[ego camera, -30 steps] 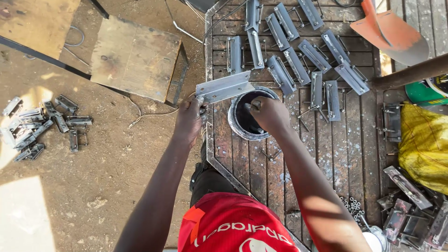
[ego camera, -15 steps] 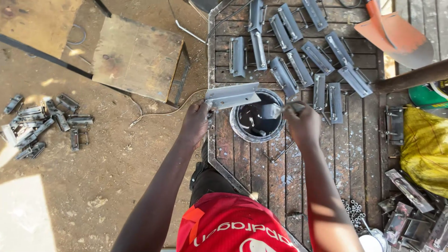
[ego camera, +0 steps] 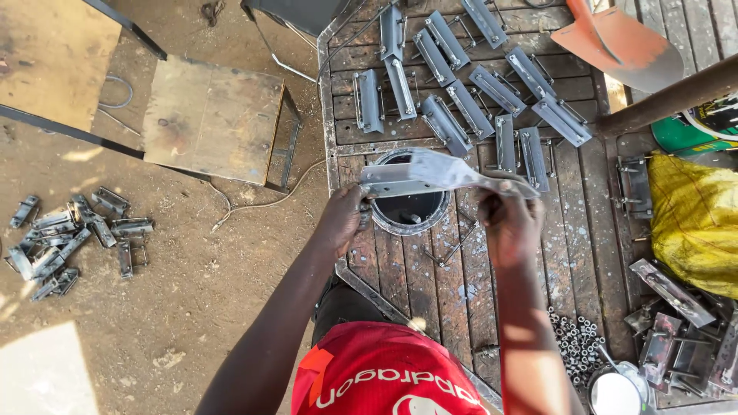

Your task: Painting metal brackets using a brush and a can of paint

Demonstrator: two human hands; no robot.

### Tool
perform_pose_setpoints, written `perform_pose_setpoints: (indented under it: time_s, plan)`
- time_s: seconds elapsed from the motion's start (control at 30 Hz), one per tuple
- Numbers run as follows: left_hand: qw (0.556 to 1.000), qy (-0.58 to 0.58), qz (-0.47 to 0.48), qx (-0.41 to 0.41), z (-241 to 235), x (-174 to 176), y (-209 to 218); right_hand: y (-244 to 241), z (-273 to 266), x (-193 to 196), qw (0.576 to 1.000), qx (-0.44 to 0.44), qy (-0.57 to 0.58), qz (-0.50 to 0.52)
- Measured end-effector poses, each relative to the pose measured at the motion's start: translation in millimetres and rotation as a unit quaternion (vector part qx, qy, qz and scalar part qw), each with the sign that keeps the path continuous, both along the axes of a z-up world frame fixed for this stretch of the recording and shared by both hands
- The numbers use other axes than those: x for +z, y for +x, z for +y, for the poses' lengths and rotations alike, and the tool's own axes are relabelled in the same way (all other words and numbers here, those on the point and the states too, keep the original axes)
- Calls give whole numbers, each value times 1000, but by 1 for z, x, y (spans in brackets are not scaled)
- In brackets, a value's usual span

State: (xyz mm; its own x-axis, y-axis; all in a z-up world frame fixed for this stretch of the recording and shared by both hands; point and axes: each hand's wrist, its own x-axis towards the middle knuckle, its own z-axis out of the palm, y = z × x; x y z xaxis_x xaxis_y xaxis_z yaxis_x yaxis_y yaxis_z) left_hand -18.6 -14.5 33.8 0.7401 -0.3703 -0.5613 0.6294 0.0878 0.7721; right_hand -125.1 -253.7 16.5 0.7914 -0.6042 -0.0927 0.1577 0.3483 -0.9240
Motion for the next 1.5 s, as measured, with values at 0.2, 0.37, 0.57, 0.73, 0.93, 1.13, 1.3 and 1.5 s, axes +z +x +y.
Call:
perform_pose_setpoints:
  time_s: [0.2,0.37,0.57,0.73,0.93,1.13,1.3,1.5]
  plan:
    - [1000,-26,6,13,-17,-7,-3,21,33,10,996,49,-49,-56]
    - [999,-29,7,16,-18,23,-3,18,22,4,996,58,-39,-63]
    - [999,-42,12,16,-24,-2,3,19,19,13,996,49,-43,-65]
    - [999,-46,13,15,-26,7,3,17,5,11,993,57,-94,-40]
    - [999,-36,1,4,-26,41,3,14,-4,19,995,4,-83,-48]
    - [999,-38,-11,5,-31,27,5,24,12,28,990,56,-120,-55]
    - [999,-27,-31,-10,-25,40,6,7,-34,-4,993,-52,-108,16]
    - [999,-29,-24,-9,-24,11,10,-6,-60,-8,989,-127,-72,-2]
